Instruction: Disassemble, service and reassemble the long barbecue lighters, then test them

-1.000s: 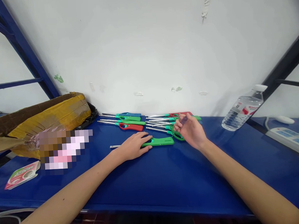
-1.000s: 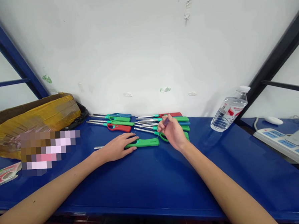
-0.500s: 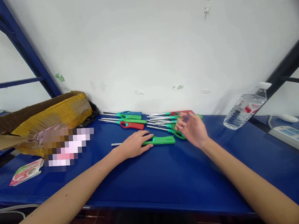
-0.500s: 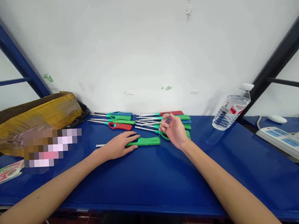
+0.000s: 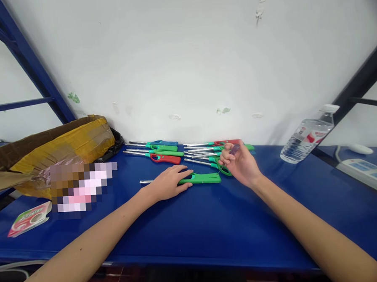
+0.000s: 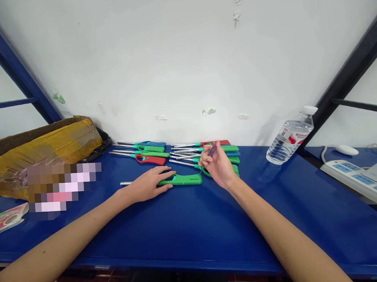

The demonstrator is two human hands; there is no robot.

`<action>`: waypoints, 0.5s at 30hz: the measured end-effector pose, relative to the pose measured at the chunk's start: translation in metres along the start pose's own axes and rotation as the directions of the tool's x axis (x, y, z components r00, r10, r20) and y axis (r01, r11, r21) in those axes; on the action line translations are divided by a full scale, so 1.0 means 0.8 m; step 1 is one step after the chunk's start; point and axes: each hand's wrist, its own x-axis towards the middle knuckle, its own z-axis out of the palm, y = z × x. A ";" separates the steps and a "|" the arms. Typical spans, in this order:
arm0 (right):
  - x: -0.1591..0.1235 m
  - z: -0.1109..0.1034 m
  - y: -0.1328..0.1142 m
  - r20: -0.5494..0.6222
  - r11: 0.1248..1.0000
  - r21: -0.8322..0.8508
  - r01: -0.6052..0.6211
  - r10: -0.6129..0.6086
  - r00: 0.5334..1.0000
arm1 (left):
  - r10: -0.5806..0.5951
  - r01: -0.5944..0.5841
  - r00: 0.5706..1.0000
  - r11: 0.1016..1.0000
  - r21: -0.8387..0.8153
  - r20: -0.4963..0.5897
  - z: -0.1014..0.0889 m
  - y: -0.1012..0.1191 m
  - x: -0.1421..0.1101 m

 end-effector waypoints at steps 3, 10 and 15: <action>-0.002 0.000 -0.003 0.025 0.999 0.034 -0.005 0.005 1.000 | 0.006 -0.006 1.000 1.000 -0.006 -0.008 0.000 0.000 0.000; 0.005 -0.006 0.003 0.005 0.999 -0.033 0.015 -0.015 1.000 | 0.014 -0.014 1.000 1.000 -0.011 -0.013 0.000 0.000 0.001; 0.002 -0.007 0.005 0.039 1.000 -0.003 0.006 -0.006 0.999 | 0.004 -0.004 1.000 1.000 -0.006 0.001 0.000 0.001 0.001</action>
